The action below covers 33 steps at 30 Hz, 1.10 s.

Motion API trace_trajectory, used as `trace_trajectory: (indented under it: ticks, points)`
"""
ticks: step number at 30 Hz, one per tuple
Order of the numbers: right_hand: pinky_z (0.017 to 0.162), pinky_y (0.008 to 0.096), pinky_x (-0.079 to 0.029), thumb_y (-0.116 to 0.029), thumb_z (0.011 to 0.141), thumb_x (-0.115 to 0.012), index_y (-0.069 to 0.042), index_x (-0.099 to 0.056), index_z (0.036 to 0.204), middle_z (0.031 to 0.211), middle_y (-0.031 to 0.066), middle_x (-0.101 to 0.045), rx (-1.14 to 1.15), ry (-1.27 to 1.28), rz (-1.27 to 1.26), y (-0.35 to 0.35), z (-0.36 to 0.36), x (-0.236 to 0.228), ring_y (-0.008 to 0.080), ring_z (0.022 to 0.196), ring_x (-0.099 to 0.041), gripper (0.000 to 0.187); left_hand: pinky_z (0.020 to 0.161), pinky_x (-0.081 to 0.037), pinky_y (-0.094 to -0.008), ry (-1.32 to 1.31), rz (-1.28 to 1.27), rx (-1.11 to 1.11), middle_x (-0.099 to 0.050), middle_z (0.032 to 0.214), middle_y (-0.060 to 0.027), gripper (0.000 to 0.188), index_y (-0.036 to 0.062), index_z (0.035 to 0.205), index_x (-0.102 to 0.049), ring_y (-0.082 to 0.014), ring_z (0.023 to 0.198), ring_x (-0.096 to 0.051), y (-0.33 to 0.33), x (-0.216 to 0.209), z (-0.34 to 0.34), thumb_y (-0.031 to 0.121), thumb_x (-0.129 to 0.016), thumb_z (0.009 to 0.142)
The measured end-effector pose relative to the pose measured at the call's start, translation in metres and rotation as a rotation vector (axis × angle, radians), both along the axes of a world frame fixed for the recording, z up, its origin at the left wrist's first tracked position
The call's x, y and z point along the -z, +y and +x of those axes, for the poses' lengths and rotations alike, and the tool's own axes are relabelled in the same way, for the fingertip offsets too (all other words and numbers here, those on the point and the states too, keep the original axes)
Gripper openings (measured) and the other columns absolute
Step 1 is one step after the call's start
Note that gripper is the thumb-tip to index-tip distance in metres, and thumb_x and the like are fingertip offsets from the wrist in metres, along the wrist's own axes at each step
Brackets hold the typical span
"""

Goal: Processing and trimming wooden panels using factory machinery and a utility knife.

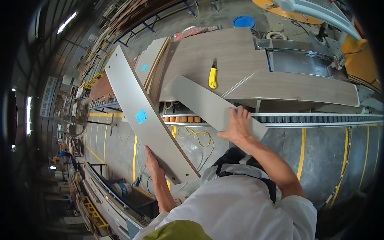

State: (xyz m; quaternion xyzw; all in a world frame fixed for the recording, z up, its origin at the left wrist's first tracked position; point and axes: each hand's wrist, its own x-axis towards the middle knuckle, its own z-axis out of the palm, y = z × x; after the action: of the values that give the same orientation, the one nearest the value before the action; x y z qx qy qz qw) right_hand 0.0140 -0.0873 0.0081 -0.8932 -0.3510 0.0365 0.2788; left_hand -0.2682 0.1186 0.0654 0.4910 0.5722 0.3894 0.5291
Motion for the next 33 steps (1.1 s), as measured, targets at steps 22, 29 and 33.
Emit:
trace_trajectory:
  ticks: [22, 29, 33]
  points:
    - [0.075, 0.0329, -0.049, -0.039, 0.096, -0.068, 0.004, -0.063, 0.109, 0.085, 0.0167, -0.065, -0.184, 0.741, 0.509, 0.108, 0.005, -0.072, 0.0131, 0.081, -0.058, 0.045, 0.087, -0.048, -0.0285, -0.318, 0.086, 0.291, -0.068, 0.110, -0.0063, 0.054, -0.0057, 0.118, -0.065, -0.0133, 0.098, -0.060, 0.037, 0.008, 0.159, 0.045, -0.052, 0.106]
    - [0.059, 0.0381, -0.049, -0.039, 0.096, -0.067, 0.006, -0.062, 0.095, 0.071, 0.0211, -0.065, 0.066, 0.390, 0.465, 0.020, 0.097, -0.080, 0.0212, 0.061, -0.059, 0.045, 0.104, -0.042, -0.0328, -0.367, -0.024, 0.344, -0.058, 0.134, -0.0124, 0.060, -0.0057, 0.135, -0.054, -0.0191, 0.123, -0.053, -0.048, 0.002, 0.265, 0.047, -0.046, 0.107]
    - [0.062, 0.0455, -0.050, -0.051, 0.093, -0.066, 0.007, -0.067, 0.088, 0.070, 0.0250, -0.064, -0.033, 0.413, 0.398, -0.079, 0.186, -0.070, 0.0387, 0.065, -0.065, 0.058, 0.113, -0.037, -0.0379, -0.599, -0.072, 0.422, -0.053, 0.143, -0.0119, 0.059, -0.0033, 0.142, -0.046, -0.0252, 0.133, -0.048, -0.028, -0.030, 0.340, 0.044, -0.045, 0.107]
